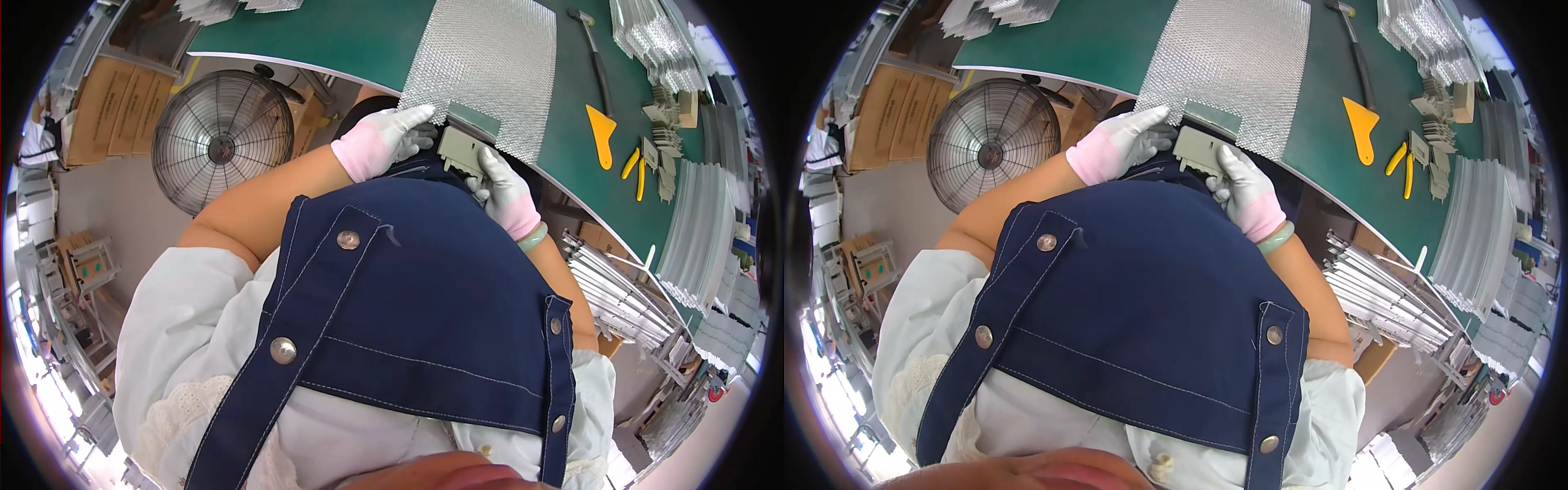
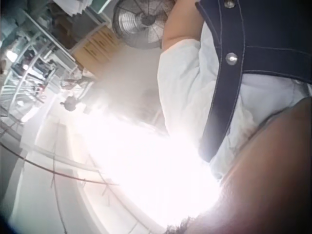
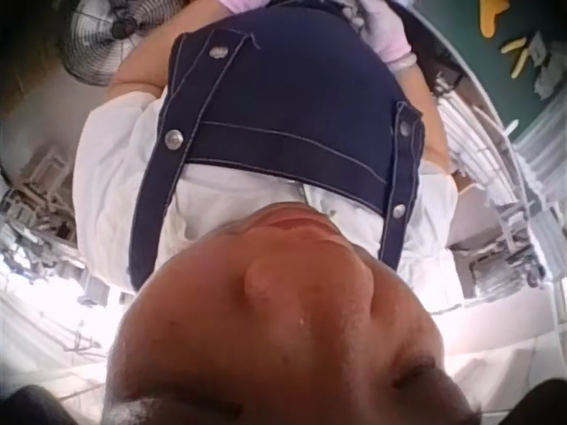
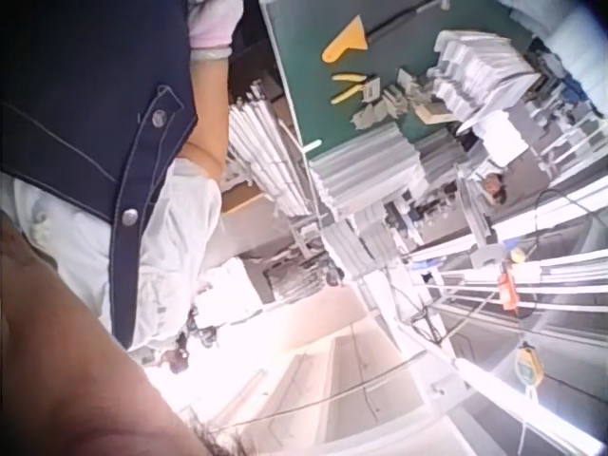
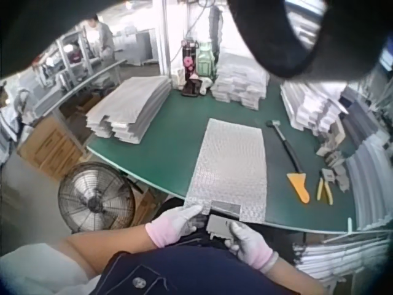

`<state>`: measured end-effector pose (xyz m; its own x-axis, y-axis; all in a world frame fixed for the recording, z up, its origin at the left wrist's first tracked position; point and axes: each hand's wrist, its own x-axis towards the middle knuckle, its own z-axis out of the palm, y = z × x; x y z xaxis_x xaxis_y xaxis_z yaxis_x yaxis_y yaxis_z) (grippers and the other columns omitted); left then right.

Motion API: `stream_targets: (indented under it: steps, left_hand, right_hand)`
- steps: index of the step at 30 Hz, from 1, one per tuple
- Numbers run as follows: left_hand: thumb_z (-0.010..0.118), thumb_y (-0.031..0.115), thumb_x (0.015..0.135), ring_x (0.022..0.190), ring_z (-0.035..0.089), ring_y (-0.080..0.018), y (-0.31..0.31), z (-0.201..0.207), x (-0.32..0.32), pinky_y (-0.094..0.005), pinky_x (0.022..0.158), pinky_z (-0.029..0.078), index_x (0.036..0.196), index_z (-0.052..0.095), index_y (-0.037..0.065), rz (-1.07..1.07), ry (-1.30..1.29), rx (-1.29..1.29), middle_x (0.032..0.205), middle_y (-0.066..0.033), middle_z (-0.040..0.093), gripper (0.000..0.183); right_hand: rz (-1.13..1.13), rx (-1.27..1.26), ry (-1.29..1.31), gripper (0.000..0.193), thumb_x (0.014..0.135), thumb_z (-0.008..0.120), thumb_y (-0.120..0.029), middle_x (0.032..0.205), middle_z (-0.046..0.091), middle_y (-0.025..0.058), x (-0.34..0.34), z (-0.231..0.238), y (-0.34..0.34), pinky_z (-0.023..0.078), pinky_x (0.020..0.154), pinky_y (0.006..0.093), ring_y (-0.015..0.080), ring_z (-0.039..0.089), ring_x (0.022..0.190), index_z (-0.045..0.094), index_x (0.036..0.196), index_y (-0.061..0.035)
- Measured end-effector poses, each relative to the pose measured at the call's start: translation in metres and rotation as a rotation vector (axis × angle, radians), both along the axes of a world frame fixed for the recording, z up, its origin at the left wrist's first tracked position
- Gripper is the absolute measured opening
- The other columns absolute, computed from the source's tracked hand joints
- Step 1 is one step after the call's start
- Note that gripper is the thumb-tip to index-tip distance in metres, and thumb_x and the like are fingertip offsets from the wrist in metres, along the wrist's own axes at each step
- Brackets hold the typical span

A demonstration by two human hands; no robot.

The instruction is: The person assembles a metal mesh screen into a white frame. They place the mesh on a table, position a small metal bracket, and fit the frame around the mesh. The person uses a hammer to secure the frame and a handheld device to process the edges. The finished unit is placed on a stack of completed items.

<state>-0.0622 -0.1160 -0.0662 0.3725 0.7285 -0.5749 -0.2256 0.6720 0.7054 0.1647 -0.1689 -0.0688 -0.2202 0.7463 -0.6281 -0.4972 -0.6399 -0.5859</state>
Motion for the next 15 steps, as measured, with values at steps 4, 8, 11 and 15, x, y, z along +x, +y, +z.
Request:
stream_targets:
  steps: [4,8,11,15]
  left_hand:
    - [0.06,0.033,0.098,0.106,0.058,-0.0134,0.005,-0.006,0.001,-0.0264,0.085,0.043,0.117,0.063,0.003,0.004,-0.062,0.028,0.117,-0.0062,0.064,0.035]
    - [0.062,0.031,0.098,0.105,0.059,-0.0138,0.005,-0.011,-0.001,-0.0251,0.083,0.043,0.115,0.064,0.003,0.01,-0.033,0.061,0.116,-0.0049,0.065,0.033]
    - [0.063,0.029,0.097,0.104,0.06,-0.0144,0.008,-0.014,0.001,-0.0247,0.082,0.044,0.114,0.064,0.003,0.024,-0.055,0.038,0.116,-0.0055,0.066,0.031]
    - [0.063,0.027,0.097,0.104,0.06,-0.0158,0.009,-0.015,-0.003,-0.0246,0.08,0.044,0.115,0.063,0.003,-0.013,-0.11,0.052,0.116,-0.0072,0.066,0.03]
  right_hand:
    - [-0.071,0.024,-0.133,0.036,0.098,0.063,-0.029,0.089,0.06,0.0034,-0.012,0.001,0.003,0.037,0.048,0.0175,0.0076,0.047,0.059,0.057,0.122,-0.0014]
    - [-0.089,0.03,-0.204,0.033,0.098,0.064,-0.027,0.083,0.059,0.0031,-0.014,0.013,0.003,0.038,0.05,0.0185,0.0075,0.046,0.057,0.059,0.116,-0.0005]
    - [-0.058,0.035,-0.212,0.033,0.098,0.063,-0.027,0.081,0.058,0.0031,-0.013,0.011,0.004,0.039,0.05,0.0185,0.0073,0.045,0.056,0.059,0.115,0.0007]
    - [-0.074,0.057,-0.188,0.032,0.098,0.064,-0.027,0.078,0.057,0.0023,-0.014,0.006,0.007,0.038,0.05,0.0184,0.0072,0.043,0.054,0.059,0.11,0.0018]
